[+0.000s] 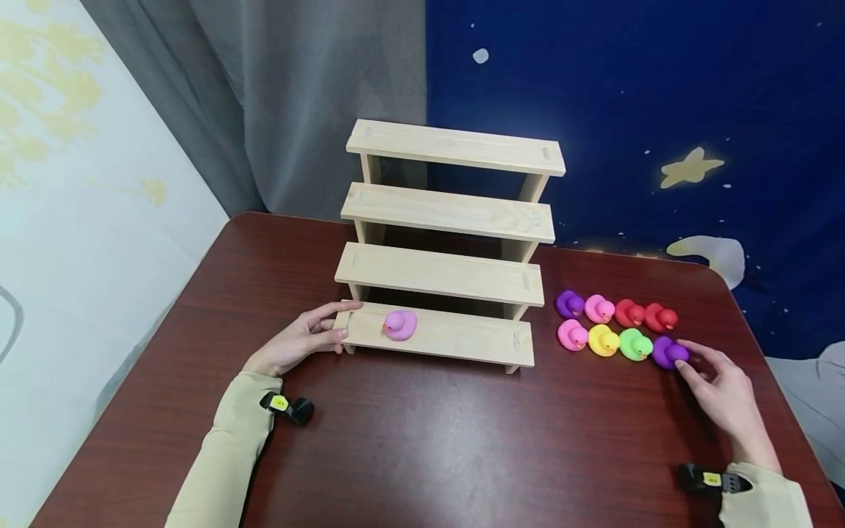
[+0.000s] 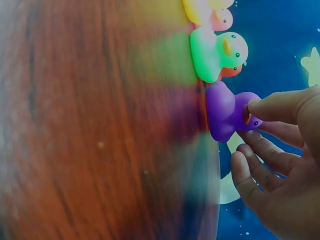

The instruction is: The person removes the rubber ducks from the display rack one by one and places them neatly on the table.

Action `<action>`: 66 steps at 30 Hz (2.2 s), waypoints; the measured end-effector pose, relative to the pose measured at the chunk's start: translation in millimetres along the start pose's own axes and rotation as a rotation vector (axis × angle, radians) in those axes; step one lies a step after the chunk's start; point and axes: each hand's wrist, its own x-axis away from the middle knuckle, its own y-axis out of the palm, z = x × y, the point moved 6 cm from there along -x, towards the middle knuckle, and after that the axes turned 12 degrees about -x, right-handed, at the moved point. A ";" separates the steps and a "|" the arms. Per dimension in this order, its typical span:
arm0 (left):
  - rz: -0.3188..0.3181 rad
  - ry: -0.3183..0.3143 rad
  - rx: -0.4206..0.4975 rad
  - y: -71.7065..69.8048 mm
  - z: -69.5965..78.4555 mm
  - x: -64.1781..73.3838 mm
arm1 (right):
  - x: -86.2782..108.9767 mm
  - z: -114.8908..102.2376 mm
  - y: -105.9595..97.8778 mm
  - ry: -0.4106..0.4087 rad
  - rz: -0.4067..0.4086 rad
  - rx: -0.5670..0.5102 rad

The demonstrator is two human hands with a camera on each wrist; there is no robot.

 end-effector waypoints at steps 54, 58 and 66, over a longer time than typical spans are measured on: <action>-0.012 0.009 0.024 0.2 -0.2 0.2 | -3.0 -79.6 21.2 -0.210 0.024 -0.276; -0.014 0.012 0.024 -0.1 -1.8 -0.7 | -3.6 -83.4 28.4 -0.218 0.017 -0.276; -0.015 0.011 0.037 -0.7 -2.7 -0.4 | -7.2 -103.4 43.1 -0.262 -0.026 -0.308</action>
